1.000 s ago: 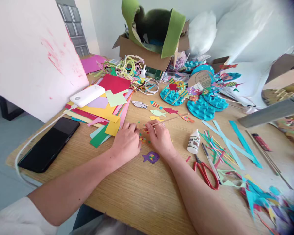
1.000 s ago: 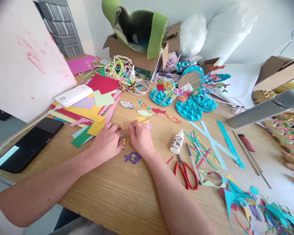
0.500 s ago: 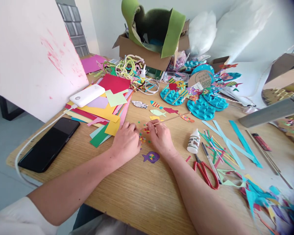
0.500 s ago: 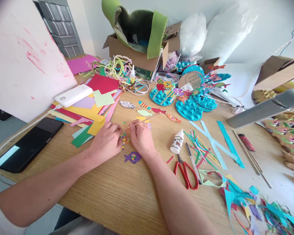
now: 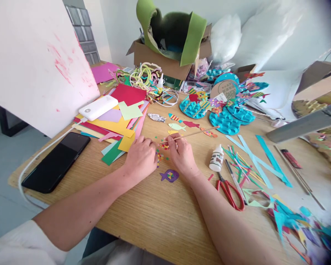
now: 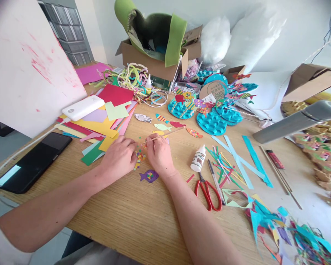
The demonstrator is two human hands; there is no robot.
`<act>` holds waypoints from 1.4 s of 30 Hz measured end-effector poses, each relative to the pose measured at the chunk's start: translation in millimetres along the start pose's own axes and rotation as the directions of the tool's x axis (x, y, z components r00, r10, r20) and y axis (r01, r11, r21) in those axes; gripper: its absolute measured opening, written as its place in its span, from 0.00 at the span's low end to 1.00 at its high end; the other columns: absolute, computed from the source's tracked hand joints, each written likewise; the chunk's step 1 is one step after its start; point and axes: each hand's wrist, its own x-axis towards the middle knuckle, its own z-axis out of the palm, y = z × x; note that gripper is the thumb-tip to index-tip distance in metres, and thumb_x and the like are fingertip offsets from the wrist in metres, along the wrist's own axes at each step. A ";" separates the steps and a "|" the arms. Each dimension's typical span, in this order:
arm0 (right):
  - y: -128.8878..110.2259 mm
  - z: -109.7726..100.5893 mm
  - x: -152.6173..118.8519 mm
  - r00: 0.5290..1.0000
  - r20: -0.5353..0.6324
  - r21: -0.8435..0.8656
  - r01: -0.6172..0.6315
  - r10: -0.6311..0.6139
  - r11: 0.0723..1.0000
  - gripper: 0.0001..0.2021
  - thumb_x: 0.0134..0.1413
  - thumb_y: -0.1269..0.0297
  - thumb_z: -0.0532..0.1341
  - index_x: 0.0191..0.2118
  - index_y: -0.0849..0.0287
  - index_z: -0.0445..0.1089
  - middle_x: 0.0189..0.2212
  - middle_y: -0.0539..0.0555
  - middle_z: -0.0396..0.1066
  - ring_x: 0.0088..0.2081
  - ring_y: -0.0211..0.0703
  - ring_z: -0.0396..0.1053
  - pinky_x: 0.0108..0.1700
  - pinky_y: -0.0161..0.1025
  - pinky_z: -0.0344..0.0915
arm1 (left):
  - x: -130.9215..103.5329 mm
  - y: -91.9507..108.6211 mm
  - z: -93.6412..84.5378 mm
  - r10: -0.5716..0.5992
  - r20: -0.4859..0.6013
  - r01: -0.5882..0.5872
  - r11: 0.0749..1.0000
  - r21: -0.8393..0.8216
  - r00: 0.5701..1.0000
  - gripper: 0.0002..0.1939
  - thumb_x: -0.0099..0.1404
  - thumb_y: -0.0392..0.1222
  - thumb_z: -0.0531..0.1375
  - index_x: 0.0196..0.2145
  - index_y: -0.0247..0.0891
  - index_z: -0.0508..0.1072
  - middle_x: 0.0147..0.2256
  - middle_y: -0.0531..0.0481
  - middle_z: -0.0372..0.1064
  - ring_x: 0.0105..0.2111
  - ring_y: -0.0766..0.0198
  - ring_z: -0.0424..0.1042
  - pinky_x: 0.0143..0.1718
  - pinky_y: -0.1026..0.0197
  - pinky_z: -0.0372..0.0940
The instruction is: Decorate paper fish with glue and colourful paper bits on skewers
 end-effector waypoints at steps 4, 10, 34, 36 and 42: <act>1.2 -3.9 2.1 1.000 -0.010 0.005 -0.023 0.023 1.000 0.13 0.64 0.62 0.50 0.29 0.56 0.66 0.32 0.55 0.73 0.33 0.43 0.70 0.38 0.41 0.62 | -0.4 0.3 -0.7 -0.002 0.008 0.002 1.000 0.004 1.000 0.08 0.60 0.34 0.56 0.34 0.32 0.75 0.34 0.41 0.73 0.40 0.50 0.66 0.43 0.52 0.63; -4.2 -27.5 13.0 0.992 -0.004 0.075 -0.129 0.129 0.989 0.13 0.62 0.62 0.51 0.27 0.57 0.64 0.27 0.52 0.70 0.29 0.41 0.69 0.34 0.39 0.61 | -0.6 -1.6 -0.9 0.014 0.032 -0.014 1.000 0.008 0.999 0.08 0.61 0.33 0.56 0.29 0.34 0.75 0.31 0.42 0.74 0.39 0.51 0.67 0.41 0.53 0.62; -10.0 -49.4 -68.3 0.976 0.164 0.086 0.131 -0.144 0.988 0.12 0.63 0.69 0.50 0.27 0.56 0.60 0.25 0.51 0.65 0.29 0.40 0.62 0.36 0.41 0.59 | -1.4 4.1 -4.4 0.256 -0.083 -0.269 0.929 -0.253 0.963 0.06 0.62 0.33 0.57 0.28 0.35 0.70 0.31 0.46 0.69 0.37 0.59 0.65 0.40 0.58 0.63; -9.7 -49.4 -68.4 0.976 0.156 0.083 0.142 -0.154 0.986 0.12 0.63 0.69 0.51 0.27 0.56 0.60 0.25 0.51 0.65 0.29 0.40 0.62 0.36 0.41 0.59 | -4.5 6.5 -4.2 0.453 -0.034 -0.431 0.818 -0.381 0.891 0.08 0.60 0.33 0.57 0.24 0.36 0.69 0.26 0.49 0.68 0.33 0.62 0.65 0.37 0.60 0.63; -12.8 -52.7 -67.8 0.982 0.106 0.074 0.151 -0.158 0.986 0.13 0.63 0.70 0.50 0.26 0.55 0.60 0.24 0.51 0.65 0.28 0.40 0.63 0.36 0.42 0.59 | -12.2 10.3 -3.5 0.532 0.077 -0.462 0.790 -0.403 0.843 0.10 0.54 0.36 0.57 0.17 0.38 0.68 0.17 0.49 0.65 0.28 0.60 0.65 0.30 0.60 0.60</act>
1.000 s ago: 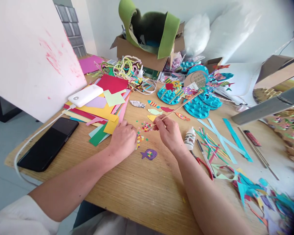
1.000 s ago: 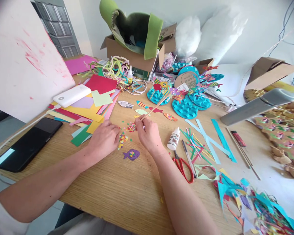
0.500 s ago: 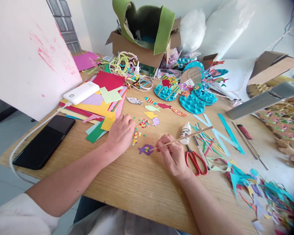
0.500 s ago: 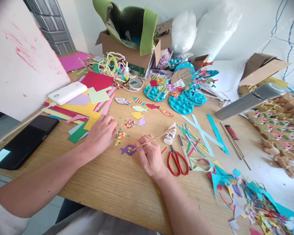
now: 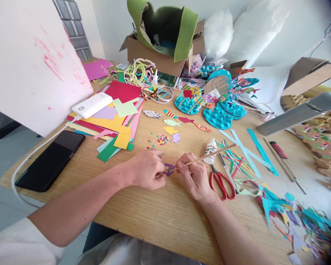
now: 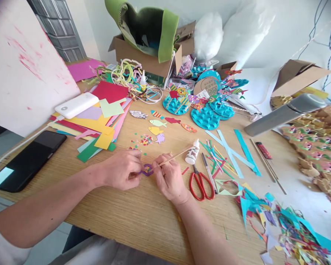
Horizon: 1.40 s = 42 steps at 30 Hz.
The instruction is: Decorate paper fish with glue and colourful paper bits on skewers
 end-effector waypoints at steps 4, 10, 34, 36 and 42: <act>0.6 2.2 0.6 0.999 0.039 -0.036 0.002 -0.001 0.999 0.12 0.63 0.70 0.51 0.27 0.55 0.61 0.24 0.51 0.65 0.28 0.41 0.62 0.35 0.41 0.59 | 0.2 1.1 -2.1 -0.009 -0.015 0.009 1.000 0.006 1.000 0.11 0.54 0.36 0.57 0.16 0.38 0.68 0.17 0.48 0.64 0.28 0.59 0.67 0.28 0.60 0.60; 2.3 -1.6 -1.2 0.996 -0.054 0.020 -0.069 0.070 0.997 0.13 0.63 0.66 0.51 0.26 0.56 0.63 0.24 0.51 0.66 0.28 0.41 0.65 0.35 0.42 0.61 | 0.6 1.3 -2.5 0.010 -0.028 -0.010 1.000 0.008 1.000 0.11 0.54 0.36 0.57 0.16 0.38 0.68 0.17 0.48 0.66 0.28 0.59 0.68 0.28 0.61 0.61; 30.8 42.8 86.7 0.993 -0.015 -0.059 -0.118 0.117 0.991 0.15 0.64 0.60 0.48 0.26 0.55 0.60 0.28 0.53 0.70 0.30 0.41 0.68 0.37 0.39 0.61 | 1.7 6.6 -1.9 -0.003 0.009 0.002 0.998 0.068 1.000 0.08 0.54 0.37 0.57 0.19 0.38 0.68 0.22 0.47 0.72 0.24 0.59 0.70 0.28 0.59 0.63; 31.8 44.8 86.7 0.995 -0.005 -0.081 -0.103 0.103 0.991 0.14 0.64 0.61 0.48 0.27 0.55 0.60 0.29 0.54 0.71 0.30 0.41 0.68 0.38 0.40 0.61 | 1.7 6.2 -1.4 -0.003 0.004 0.002 0.998 0.069 1.000 0.08 0.54 0.38 0.57 0.19 0.38 0.69 0.22 0.46 0.72 0.24 0.58 0.71 0.29 0.58 0.63; 33.1 49.1 84.9 0.997 0.001 -0.145 -0.080 0.081 0.986 0.12 0.64 0.63 0.48 0.28 0.55 0.60 0.29 0.54 0.71 0.33 0.44 0.69 0.40 0.42 0.60 | 0.8 4.8 0.1 -0.002 -0.010 0.003 0.998 0.062 1.000 0.08 0.54 0.37 0.56 0.19 0.38 0.69 0.22 0.46 0.72 0.24 0.58 0.71 0.29 0.58 0.63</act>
